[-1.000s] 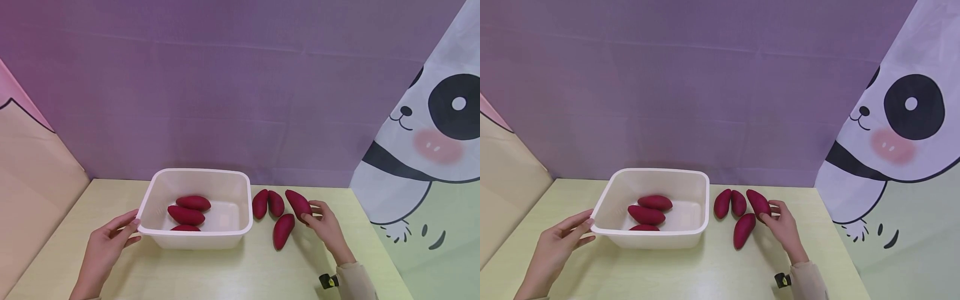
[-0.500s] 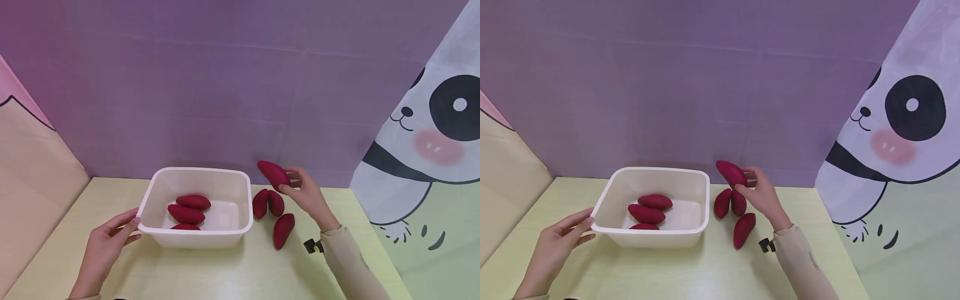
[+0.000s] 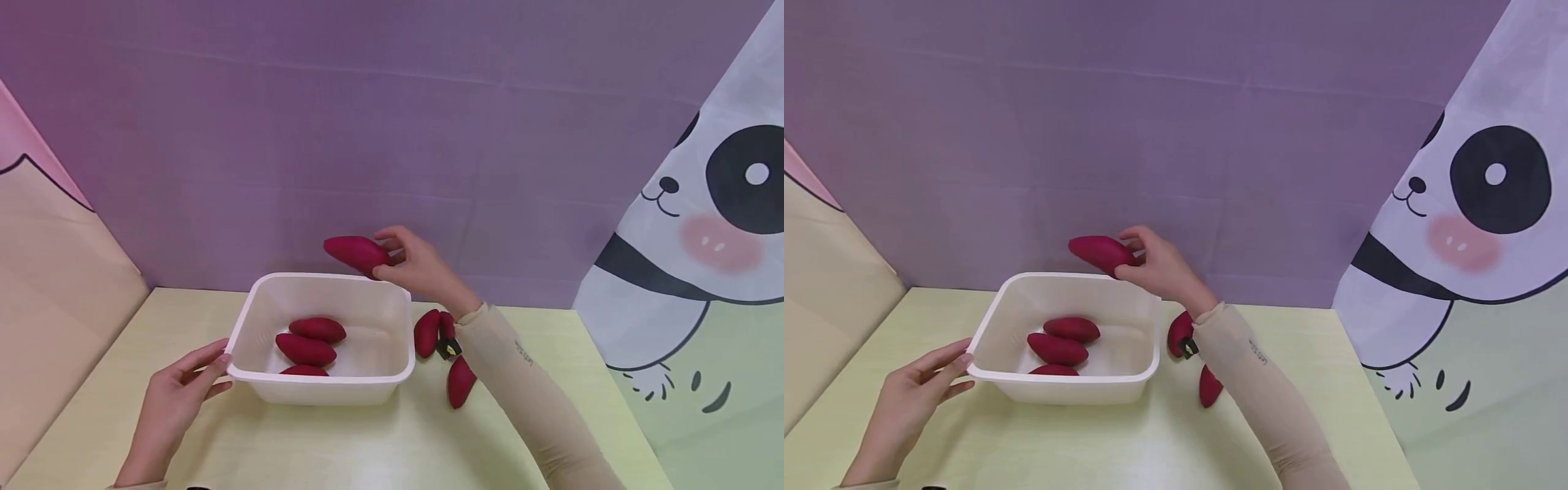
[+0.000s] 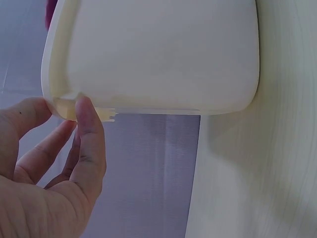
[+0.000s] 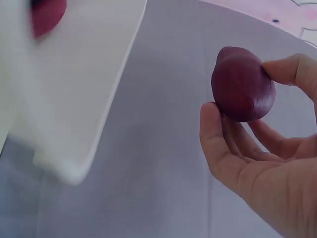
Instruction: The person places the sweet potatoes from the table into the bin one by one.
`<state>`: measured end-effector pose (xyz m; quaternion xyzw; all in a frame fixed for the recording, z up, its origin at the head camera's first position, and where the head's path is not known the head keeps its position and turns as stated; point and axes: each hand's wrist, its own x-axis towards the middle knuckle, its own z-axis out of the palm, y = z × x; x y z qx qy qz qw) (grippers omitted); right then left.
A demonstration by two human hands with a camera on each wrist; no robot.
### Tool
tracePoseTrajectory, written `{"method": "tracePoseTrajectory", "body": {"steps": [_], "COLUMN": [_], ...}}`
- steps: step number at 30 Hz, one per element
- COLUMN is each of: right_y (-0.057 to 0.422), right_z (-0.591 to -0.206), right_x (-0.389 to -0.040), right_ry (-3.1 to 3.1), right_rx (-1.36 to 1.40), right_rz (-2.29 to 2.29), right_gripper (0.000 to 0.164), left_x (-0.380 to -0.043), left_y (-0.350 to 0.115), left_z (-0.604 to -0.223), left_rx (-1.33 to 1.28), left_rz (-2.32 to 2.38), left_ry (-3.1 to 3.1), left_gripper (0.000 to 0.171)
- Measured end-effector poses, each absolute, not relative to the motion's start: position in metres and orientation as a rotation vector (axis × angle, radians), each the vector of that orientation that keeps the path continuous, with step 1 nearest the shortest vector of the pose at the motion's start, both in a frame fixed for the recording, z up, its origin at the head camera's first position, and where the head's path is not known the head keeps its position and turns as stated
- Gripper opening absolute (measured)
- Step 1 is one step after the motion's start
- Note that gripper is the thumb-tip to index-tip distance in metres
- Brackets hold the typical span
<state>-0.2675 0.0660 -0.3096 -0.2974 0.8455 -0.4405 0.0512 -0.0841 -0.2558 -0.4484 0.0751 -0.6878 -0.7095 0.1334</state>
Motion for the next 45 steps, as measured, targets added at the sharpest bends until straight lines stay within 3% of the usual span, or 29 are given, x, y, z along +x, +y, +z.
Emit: {"method": "tracePoseTrajectory", "body": {"steps": [13,27,34,45], "right_y": [-0.015,-0.041,-0.040,0.007], "right_z": [-0.349,-0.398,-0.389,-0.329], "right_x": [-0.281,-0.282,-0.277,-0.259], "right_ry": [2.452,2.467,2.504,2.596], "right_rx": [-1.029,-1.127,-1.114,-1.204], "right_rz": [-0.991,-0.614,-0.616,-0.867], "right_gripper": [0.047,0.043,0.047,0.045], "left_x": [-0.085,-0.089,-0.088,-0.087], "left_y": [-0.255,-0.255,-0.256,-0.257], "left_z": [-0.449,-0.449,-0.450,-0.451], "left_rx": [0.223,0.223,0.220,0.208], "left_rz": [-2.055,-2.071,-2.058,-2.059], "left_ry": [-2.002,-1.970,-1.980,-1.975], "left_gripper": [0.040,0.037,0.039,0.038]}}
